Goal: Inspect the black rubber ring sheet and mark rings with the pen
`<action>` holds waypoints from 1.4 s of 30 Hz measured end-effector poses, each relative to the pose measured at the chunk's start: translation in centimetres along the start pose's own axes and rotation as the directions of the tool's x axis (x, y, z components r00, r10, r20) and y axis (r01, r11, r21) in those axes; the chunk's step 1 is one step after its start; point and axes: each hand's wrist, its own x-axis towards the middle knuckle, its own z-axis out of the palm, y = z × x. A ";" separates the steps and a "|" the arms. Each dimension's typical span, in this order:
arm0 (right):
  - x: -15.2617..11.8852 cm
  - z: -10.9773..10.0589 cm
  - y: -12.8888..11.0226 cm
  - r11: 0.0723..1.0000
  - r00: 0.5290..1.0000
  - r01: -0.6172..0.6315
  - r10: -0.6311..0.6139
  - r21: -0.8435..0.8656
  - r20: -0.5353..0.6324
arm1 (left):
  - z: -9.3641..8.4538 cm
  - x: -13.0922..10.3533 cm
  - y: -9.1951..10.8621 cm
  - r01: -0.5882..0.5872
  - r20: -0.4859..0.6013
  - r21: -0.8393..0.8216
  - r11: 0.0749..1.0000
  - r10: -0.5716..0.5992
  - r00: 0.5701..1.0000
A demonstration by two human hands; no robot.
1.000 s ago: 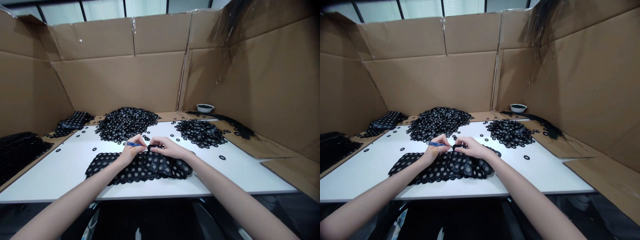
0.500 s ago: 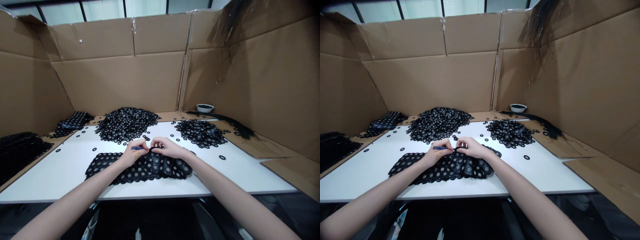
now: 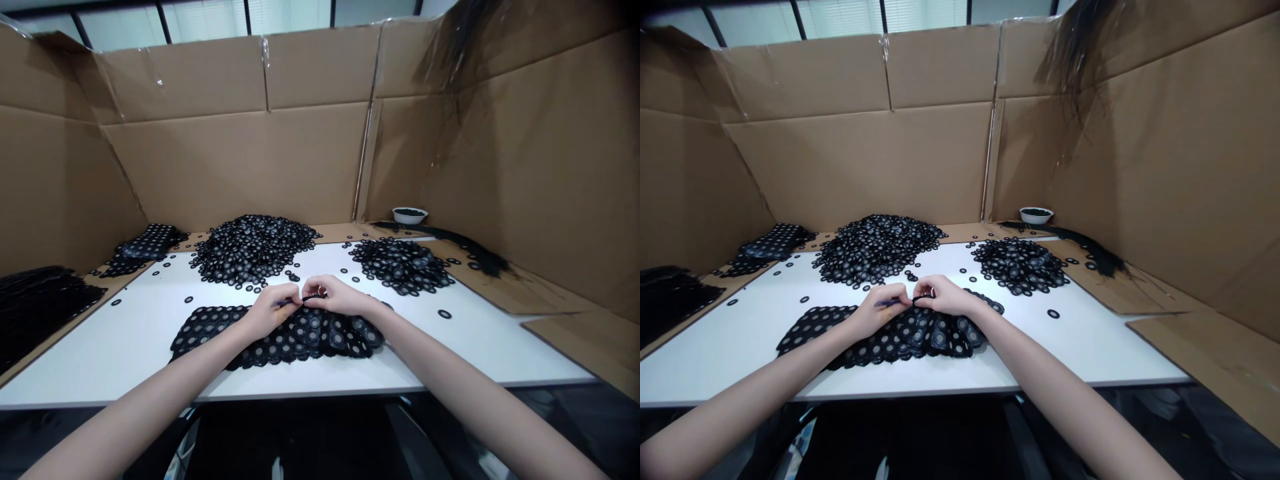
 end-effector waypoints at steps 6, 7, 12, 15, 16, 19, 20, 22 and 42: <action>0.0 -0.1 0.2 1.000 1.000 0.003 -0.003 -0.005 -0.009 | 0.1 0.2 0.0 0.009 -0.014 -0.005 1.000 -0.009 1.000; 0.0 -0.2 0.1 1.000 1.000 -0.001 0.001 -0.008 -0.012 | 0.1 0.2 0.1 0.021 -0.027 -0.020 1.000 -0.022 0.999; -0.1 -0.3 -0.2 0.997 0.998 -0.054 0.052 -0.050 -0.044 | -0.2 0.2 0.4 0.075 -0.103 -0.114 0.991 -0.087 0.991; -0.2 -0.4 -0.5 0.996 0.998 -0.058 0.057 -0.068 -0.006 | -0.3 0.1 0.7 0.079 -0.120 -0.152 0.985 -0.097 0.988; -0.2 -0.4 -0.5 0.997 0.999 -0.046 0.048 -0.066 0.021 | -0.4 0.1 0.8 0.082 -0.122 -0.164 0.983 -0.102 0.987; -0.2 -0.5 -0.6 0.999 0.997 -0.016 0.020 -0.051 0.071 | -0.4 0.2 0.9 0.095 -0.124 -0.216 0.972 -0.124 0.985; -0.2 -0.5 -0.6 0.999 0.997 -0.011 0.014 -0.043 0.076 | -0.4 0.2 0.9 0.101 -0.122 -0.241 0.965 -0.134 0.983; -0.2 -0.5 -0.5 0.999 0.997 -0.005 0.007 -0.033 0.077 | -0.5 0.1 0.7 0.114 -0.121 -0.298 0.948 -0.156 0.980; 0.0 -0.4 0.0 1.000 0.997 0.018 -0.017 -0.011 0.077 | -0.3 0.0 0.1 0.146 -0.012 -0.295 0.944 -0.157 0.988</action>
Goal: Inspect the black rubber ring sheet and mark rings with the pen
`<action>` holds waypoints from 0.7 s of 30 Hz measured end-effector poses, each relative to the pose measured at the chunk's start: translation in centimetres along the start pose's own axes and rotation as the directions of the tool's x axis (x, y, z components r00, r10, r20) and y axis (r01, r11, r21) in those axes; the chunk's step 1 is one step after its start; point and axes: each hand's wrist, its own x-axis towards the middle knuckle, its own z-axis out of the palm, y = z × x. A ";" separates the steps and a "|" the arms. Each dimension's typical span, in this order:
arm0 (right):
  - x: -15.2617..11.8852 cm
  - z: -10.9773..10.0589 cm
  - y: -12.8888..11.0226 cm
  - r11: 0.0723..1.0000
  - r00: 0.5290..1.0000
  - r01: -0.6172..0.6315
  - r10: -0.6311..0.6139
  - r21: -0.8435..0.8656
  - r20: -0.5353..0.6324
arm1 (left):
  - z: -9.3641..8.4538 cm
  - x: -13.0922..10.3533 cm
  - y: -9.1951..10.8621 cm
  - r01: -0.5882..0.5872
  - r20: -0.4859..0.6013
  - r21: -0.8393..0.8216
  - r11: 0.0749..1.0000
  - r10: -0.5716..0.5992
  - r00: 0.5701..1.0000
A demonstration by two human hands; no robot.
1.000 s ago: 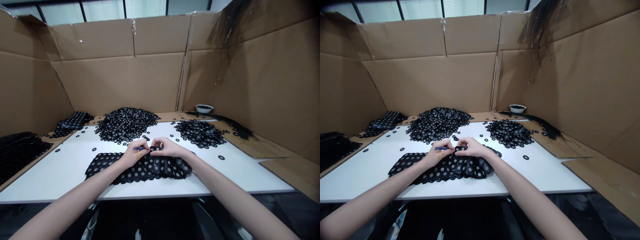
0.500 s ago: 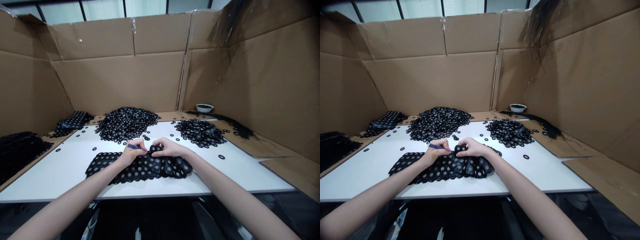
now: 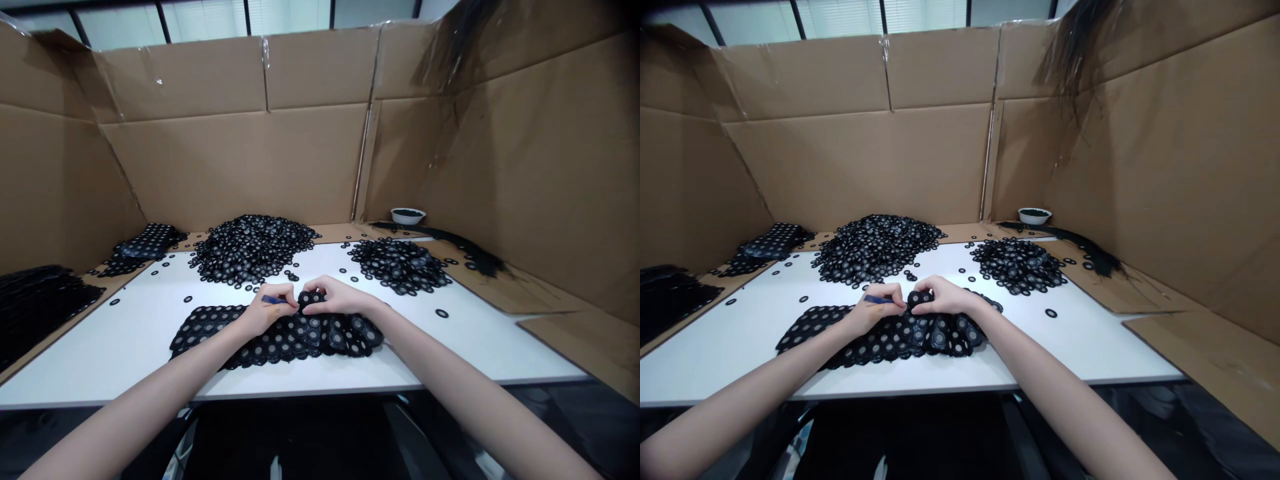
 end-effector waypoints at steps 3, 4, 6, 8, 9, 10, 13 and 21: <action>0.0 0.0 -0.2 1.000 1.000 0.012 -0.012 -0.013 0.009 | 0.0 -0.1 -0.1 -0.022 0.028 0.039 0.999 0.021 0.999; 0.0 0.0 -0.3 1.000 1.000 0.015 -0.015 -0.016 0.011 | 0.1 -0.1 -0.1 -0.033 0.045 0.053 0.998 0.030 0.999; 0.0 0.0 -0.3 1.000 1.000 0.022 -0.022 -0.014 0.019 | 0.1 -0.1 -0.1 -0.056 0.081 0.091 0.994 0.049 0.995; 0.0 0.0 -0.2 0.999 0.999 0.032 -0.032 -0.004 0.024 | 0.1 -0.1 -0.1 -0.076 0.109 0.127 0.989 0.062 0.992; 0.0 0.1 -0.2 0.999 0.999 0.036 -0.036 0.003 0.026 | 0.1 -0.1 -0.1 -0.081 0.114 0.138 0.987 0.066 0.991; 0.0 0.1 -0.2 0.999 0.999 0.039 -0.039 0.010 0.025 | 0.1 0.0 -0.1 -0.084 0.114 0.140 0.987 0.068 0.991; 0.0 0.0 -0.4 0.999 0.999 0.036 -0.036 0.006 0.003 | 0.1 0.0 0.0 -0.077 0.072 0.113 0.991 0.070 0.995; -0.4 -0.2 -1.7 0.989 0.988 -0.151 0.151 0.004 -0.012 | 0.0 -0.1 0.6 -0.108 -0.077 0.076 0.991 0.114 0.991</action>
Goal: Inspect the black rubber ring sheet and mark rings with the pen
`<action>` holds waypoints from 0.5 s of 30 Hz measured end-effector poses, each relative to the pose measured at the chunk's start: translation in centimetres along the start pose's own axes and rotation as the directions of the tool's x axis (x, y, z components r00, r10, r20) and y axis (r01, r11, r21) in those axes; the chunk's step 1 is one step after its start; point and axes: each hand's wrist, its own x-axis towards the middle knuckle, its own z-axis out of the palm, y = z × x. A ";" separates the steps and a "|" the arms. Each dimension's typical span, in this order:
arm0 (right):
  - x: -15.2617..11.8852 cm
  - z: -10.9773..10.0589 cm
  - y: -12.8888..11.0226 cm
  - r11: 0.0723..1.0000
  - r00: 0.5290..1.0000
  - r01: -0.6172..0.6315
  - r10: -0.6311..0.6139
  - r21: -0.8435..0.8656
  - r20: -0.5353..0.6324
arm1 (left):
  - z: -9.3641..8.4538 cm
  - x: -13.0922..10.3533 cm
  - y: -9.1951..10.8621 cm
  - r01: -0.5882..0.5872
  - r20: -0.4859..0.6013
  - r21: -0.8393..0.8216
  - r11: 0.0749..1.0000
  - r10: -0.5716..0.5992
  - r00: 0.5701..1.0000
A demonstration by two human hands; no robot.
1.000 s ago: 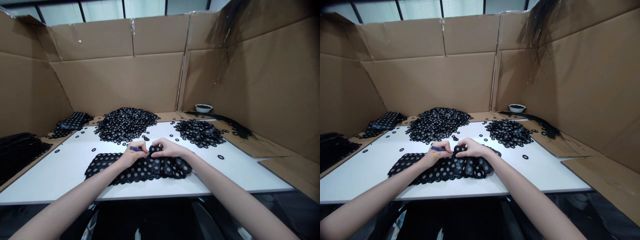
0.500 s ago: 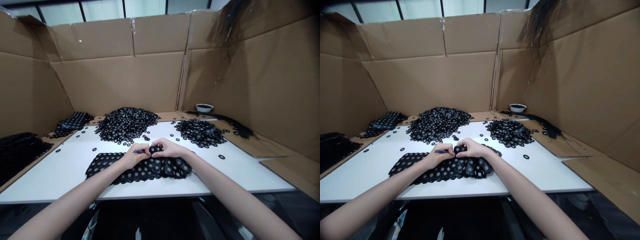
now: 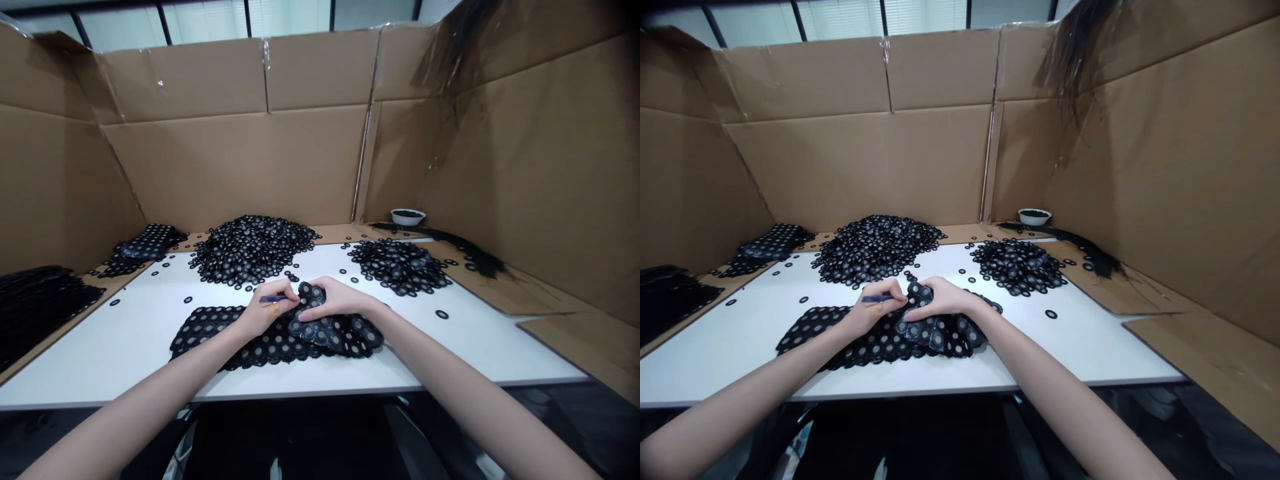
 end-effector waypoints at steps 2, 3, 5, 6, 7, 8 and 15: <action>0.0 -0.1 0.0 0.998 0.999 -0.039 0.037 0.056 0.025 | 0.0 0.0 0.1 -0.015 0.002 0.009 1.000 0.015 1.000; 0.0 -0.1 0.1 0.995 0.999 -0.048 0.045 0.086 0.030 | 0.0 0.0 0.2 -0.020 0.006 0.013 1.000 0.020 1.000; 0.0 -0.1 0.2 0.988 0.999 -0.043 0.037 0.147 0.040 | 0.0 -0.1 0.2 -0.022 0.016 0.019 1.000 0.021 1.000; 0.1 -0.1 0.3 0.985 0.999 -0.032 0.025 0.172 0.043 | 0.0 -0.1 0.3 -0.015 0.020 0.017 1.000 0.014 1.000; 0.1 -0.1 0.4 0.982 0.999 -0.021 0.012 0.188 0.047 | 0.0 -0.1 0.3 -0.003 0.022 0.007 1.000 0.003 1.000; 0.2 0.0 0.4 0.980 0.999 -0.011 0.001 0.198 0.051 | 0.0 -0.1 0.3 0.013 0.022 -0.009 1.000 -0.013 1.000; 0.4 0.0 0.4 0.985 0.997 0.008 -0.021 0.173 0.074 | -0.1 0.1 0.0 0.101 0.007 -0.194 0.976 -0.102 0.995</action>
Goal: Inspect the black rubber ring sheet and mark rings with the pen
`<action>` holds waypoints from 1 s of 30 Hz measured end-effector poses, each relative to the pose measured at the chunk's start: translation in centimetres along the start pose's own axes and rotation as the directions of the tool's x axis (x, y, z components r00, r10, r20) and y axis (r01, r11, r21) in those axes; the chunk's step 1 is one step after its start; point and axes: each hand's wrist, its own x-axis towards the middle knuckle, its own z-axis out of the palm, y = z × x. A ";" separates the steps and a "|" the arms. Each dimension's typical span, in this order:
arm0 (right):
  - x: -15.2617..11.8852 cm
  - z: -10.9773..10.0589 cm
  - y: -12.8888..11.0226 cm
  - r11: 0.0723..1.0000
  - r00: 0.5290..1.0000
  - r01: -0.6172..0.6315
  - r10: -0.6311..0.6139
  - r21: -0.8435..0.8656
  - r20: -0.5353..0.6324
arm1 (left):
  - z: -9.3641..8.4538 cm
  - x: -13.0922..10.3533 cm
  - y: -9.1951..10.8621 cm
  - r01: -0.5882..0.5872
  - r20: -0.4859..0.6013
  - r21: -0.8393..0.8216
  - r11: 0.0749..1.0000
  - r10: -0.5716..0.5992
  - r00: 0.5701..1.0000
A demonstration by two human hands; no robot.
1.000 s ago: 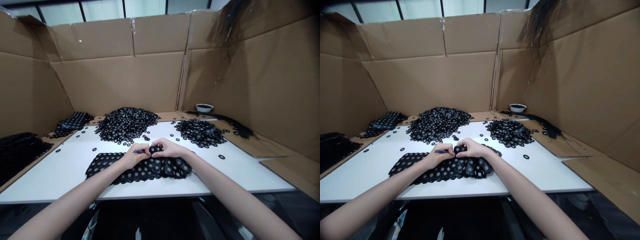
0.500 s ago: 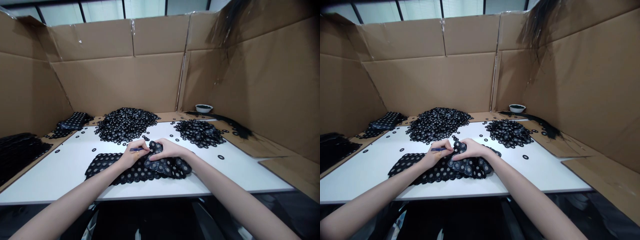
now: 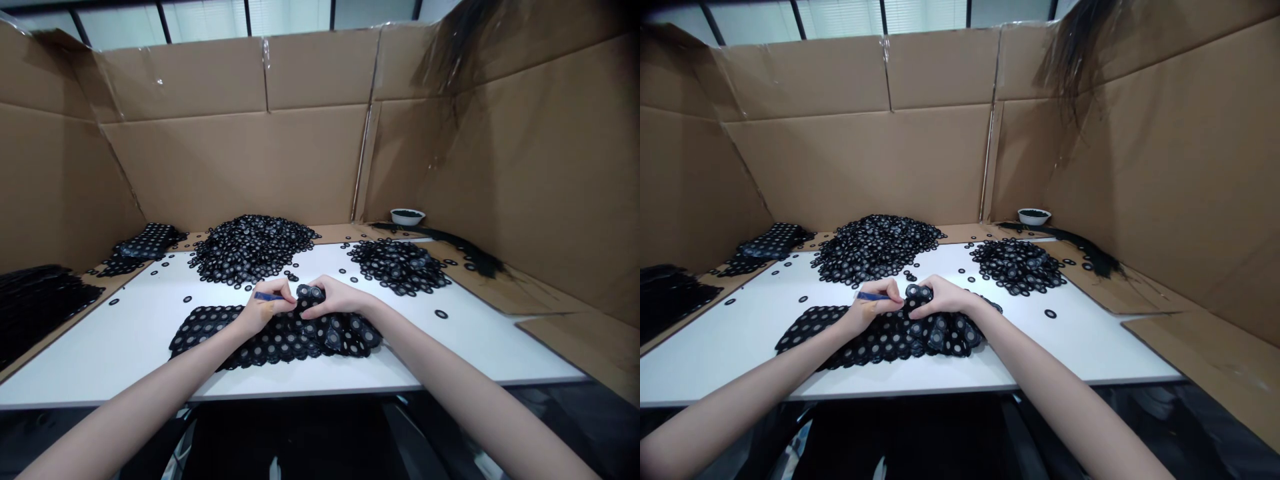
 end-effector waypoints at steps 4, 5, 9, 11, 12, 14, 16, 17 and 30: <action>-0.2 -0.2 -0.4 1.000 1.000 0.015 -0.015 -0.017 0.006 | -0.2 0.1 -0.2 -0.005 -0.029 -0.038 0.999 0.004 1.000; -0.3 -0.3 -0.5 1.000 1.000 0.017 -0.017 -0.014 0.006 | -0.2 0.1 -0.3 -0.011 -0.042 -0.047 0.999 0.009 0.999; -0.5 -0.4 -0.6 1.000 1.000 0.002 -0.002 -0.003 0.004 | -0.3 0.0 -0.4 0.000 -0.029 -0.047 0.999 -0.001 1.000; -0.4 -0.3 -0.4 1.000 1.000 0.001 -0.001 0.014 -0.009 | -0.2 0.0 -0.4 0.021 0.019 -0.028 0.999 -0.020 1.000; -0.4 -0.2 -0.2 1.000 1.000 0.002 -0.001 0.022 -0.012 | -0.2 0.0 -0.4 0.029 0.038 -0.019 0.999 -0.028 0.999; -0.3 -0.2 0.0 1.000 1.000 0.000 0.001 0.031 -0.013 | -0.1 0.0 -0.4 0.038 0.049 0.004 0.999 -0.039 0.998; -0.2 -0.1 0.1 0.999 1.000 0.000 0.000 0.033 -0.012 | 0.0 0.0 -0.4 0.033 0.047 0.041 0.999 -0.034 0.998; -0.2 -0.2 0.1 0.999 1.000 0.002 -0.002 0.032 -0.010 | 0.0 0.0 -0.4 0.023 0.051 0.064 0.998 -0.027 0.998; -0.1 -0.1 0.5 0.998 0.999 0.040 -0.042 0.050 0.034 | 0.0 -0.3 -0.2 -0.081 0.164 0.203 0.976 0.047 0.985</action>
